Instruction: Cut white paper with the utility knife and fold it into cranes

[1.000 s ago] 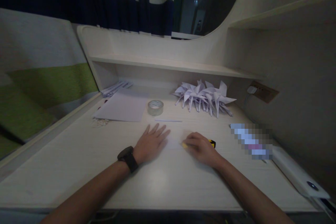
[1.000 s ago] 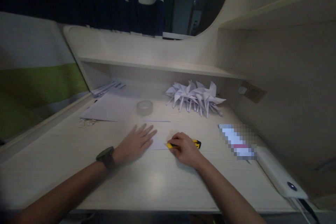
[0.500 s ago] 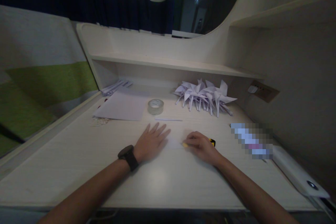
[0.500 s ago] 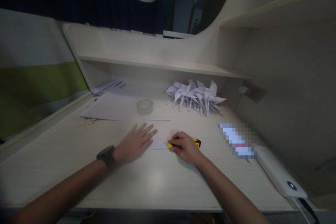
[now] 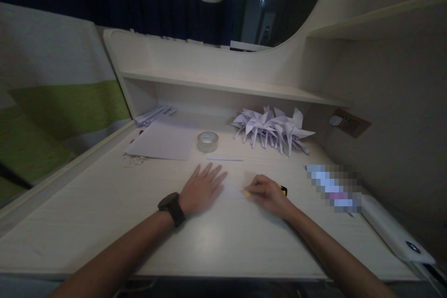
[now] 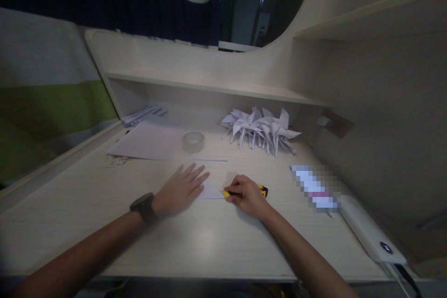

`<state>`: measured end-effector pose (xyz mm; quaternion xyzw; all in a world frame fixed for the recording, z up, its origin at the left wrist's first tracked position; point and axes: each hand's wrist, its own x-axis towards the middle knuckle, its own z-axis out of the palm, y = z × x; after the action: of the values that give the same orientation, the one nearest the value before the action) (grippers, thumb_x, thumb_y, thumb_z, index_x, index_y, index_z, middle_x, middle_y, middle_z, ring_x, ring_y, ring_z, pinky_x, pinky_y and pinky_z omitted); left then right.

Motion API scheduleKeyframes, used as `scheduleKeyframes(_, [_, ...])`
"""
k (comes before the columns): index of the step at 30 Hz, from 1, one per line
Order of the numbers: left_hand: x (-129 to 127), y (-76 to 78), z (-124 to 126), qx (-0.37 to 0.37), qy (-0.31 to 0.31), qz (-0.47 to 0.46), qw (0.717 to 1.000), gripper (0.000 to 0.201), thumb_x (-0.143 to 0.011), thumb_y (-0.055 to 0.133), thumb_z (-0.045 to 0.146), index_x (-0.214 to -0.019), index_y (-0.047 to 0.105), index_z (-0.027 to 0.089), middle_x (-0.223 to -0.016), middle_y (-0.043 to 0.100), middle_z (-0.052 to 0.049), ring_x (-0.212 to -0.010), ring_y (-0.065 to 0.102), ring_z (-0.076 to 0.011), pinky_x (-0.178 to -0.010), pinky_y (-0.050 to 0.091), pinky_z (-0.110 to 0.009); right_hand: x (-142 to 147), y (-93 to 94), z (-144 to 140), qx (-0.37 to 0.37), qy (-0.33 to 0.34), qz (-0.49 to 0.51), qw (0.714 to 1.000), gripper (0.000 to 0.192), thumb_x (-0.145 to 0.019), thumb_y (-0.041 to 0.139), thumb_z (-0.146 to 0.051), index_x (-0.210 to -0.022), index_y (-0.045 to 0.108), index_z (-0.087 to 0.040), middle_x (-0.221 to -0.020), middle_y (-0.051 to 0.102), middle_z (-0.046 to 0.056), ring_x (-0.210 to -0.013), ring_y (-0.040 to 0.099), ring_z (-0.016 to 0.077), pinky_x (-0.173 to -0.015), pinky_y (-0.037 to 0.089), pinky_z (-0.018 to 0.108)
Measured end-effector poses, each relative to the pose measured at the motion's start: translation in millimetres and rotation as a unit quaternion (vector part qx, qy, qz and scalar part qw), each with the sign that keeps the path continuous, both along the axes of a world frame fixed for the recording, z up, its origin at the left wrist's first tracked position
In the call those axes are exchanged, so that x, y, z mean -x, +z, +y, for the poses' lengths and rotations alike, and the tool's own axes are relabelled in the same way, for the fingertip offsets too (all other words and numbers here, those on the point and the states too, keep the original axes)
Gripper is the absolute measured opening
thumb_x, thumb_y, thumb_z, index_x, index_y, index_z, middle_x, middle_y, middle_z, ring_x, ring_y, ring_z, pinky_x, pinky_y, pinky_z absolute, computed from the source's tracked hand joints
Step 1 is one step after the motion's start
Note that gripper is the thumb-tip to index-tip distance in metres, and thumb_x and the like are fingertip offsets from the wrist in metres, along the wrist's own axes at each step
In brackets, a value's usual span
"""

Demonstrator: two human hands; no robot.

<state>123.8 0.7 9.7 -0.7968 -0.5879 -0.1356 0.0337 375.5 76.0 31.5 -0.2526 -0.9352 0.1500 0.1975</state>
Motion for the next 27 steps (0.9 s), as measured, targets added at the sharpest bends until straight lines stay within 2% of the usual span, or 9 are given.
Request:
scheduleKeyframes(14, [-0.8,2.7,-1.5,-0.001,-0.001,0.012,1.000,0.048,-0.097,0.021,0.045,-0.141,0.033,0.032,-0.149,0.032,-0.002,-0.138,0.022,-0.0283,-0.110,0.010,-0.054,-0.7,1.0,2.6,0.023,0.007,0.012,1.000,0.018,-0.084,0.062,-0.033,-0.092,0.074,-0.024,-0.082,0.060,0.005,-0.081,0.054,0.0183,-0.074,0.042,0.031])
scheduleKeyframes(24, [-0.9,2.6,-2.0,-0.003,0.002,0.001,1.000,0.048,-0.096,0.021,0.045,-0.141,0.033,0.032,-0.149,0.031,-0.001,-0.138,0.021,-0.0276,-0.110,0.009,-0.054,-0.2,-6.1,-3.9,0.008,-0.046,0.027,0.999,0.013,-0.080,0.066,-0.029,-0.088,0.075,-0.027,-0.075,0.057,0.003,-0.074,0.053,0.0164,-0.067,0.041,0.029])
scheduleKeyframes(27, [-1.1,1.5,-1.8,-0.003,0.002,0.000,1.000,0.048,-0.096,0.021,0.045,-0.141,0.034,0.033,-0.149,0.031,-0.001,-0.138,0.022,-0.0276,-0.110,0.009,-0.053,0.1,-4.5,-4.6,0.007,-0.037,0.018,0.999,0.012,-0.080,0.066,-0.029,-0.087,0.075,-0.026,-0.075,0.056,0.003,-0.074,0.052,0.0164,-0.066,0.040,0.029])
